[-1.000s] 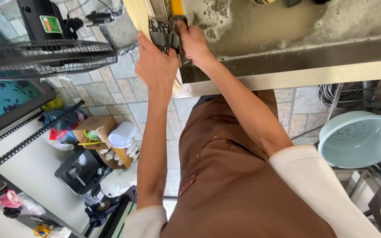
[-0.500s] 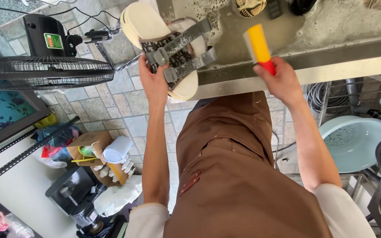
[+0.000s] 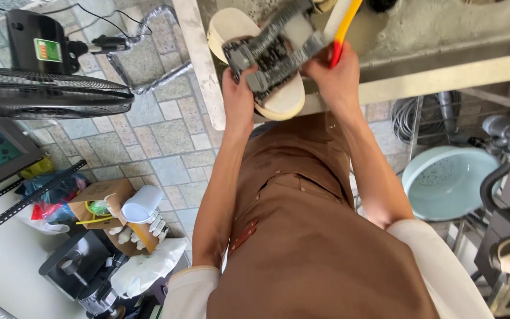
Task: Cleaning a sandal using a shoe-washing machine and a handheld brush.
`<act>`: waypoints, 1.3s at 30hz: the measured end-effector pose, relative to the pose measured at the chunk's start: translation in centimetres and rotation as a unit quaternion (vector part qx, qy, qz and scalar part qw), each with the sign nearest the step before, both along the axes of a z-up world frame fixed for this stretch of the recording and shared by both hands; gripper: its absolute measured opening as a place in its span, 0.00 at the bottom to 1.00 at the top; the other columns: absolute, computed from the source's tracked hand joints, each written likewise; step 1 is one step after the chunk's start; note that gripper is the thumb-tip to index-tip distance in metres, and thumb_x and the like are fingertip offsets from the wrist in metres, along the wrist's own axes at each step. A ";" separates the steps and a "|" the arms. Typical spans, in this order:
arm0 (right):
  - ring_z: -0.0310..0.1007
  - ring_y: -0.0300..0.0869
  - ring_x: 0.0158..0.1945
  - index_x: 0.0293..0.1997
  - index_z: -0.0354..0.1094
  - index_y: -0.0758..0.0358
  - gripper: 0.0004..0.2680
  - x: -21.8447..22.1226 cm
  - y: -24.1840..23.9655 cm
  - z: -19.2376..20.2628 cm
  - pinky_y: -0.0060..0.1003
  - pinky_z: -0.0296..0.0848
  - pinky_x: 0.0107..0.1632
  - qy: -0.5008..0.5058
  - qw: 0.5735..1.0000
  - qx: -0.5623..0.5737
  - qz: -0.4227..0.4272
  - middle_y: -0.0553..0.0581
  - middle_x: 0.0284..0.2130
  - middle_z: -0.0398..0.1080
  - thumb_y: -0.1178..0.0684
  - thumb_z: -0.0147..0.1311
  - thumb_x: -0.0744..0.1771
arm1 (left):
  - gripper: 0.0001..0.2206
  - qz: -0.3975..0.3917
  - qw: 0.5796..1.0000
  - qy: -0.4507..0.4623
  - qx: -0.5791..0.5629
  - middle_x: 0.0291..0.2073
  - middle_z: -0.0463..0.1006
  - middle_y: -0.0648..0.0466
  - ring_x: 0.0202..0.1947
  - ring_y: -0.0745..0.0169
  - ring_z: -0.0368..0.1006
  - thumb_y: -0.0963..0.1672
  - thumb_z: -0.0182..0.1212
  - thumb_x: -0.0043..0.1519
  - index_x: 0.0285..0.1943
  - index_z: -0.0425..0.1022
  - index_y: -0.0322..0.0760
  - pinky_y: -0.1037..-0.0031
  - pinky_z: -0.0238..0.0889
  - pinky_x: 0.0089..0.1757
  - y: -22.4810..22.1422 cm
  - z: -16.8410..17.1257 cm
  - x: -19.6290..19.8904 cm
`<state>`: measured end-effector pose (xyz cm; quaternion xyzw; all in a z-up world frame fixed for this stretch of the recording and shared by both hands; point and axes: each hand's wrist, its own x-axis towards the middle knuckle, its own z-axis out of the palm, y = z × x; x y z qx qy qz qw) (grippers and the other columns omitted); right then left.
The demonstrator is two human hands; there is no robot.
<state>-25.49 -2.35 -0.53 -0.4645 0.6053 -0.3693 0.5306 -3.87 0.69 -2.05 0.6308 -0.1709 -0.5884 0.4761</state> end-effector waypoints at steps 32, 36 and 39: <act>0.75 0.38 0.37 0.41 0.55 0.58 0.14 -6.7 -0.3 2.2 0.34 0.81 0.40 -0.307 0.943 0.116 -0.055 0.51 0.34 0.65 0.70 0.59 0.67 | 0.24 -0.408 0.891 -0.163 -0.115 0.42 0.81 0.49 0.43 0.63 0.76 0.49 0.73 0.61 0.56 0.73 0.26 0.69 0.71 0.46 -4.3 3.9 -1.1; 0.76 0.40 0.35 0.39 0.56 0.58 0.11 -6.3 -0.3 -1.3 0.33 0.80 0.37 -0.326 0.931 0.150 -0.071 0.52 0.33 0.68 0.68 0.57 0.68 | 0.19 -0.394 0.912 -0.087 -0.069 0.35 0.81 0.55 0.36 0.70 0.74 0.49 0.72 0.62 0.50 0.78 0.27 0.74 0.70 0.40 -3.4 5.3 0.2; 0.75 0.42 0.30 0.37 0.56 0.58 0.10 -5.0 -0.6 -5.0 0.33 0.78 0.33 -0.301 0.930 0.204 -0.057 0.53 0.30 0.68 0.67 0.56 0.68 | 0.18 -0.363 0.927 -0.038 -0.085 0.36 0.80 0.59 0.35 0.74 0.72 0.48 0.71 0.61 0.52 0.77 0.30 0.78 0.69 0.39 -2.5 6.5 1.3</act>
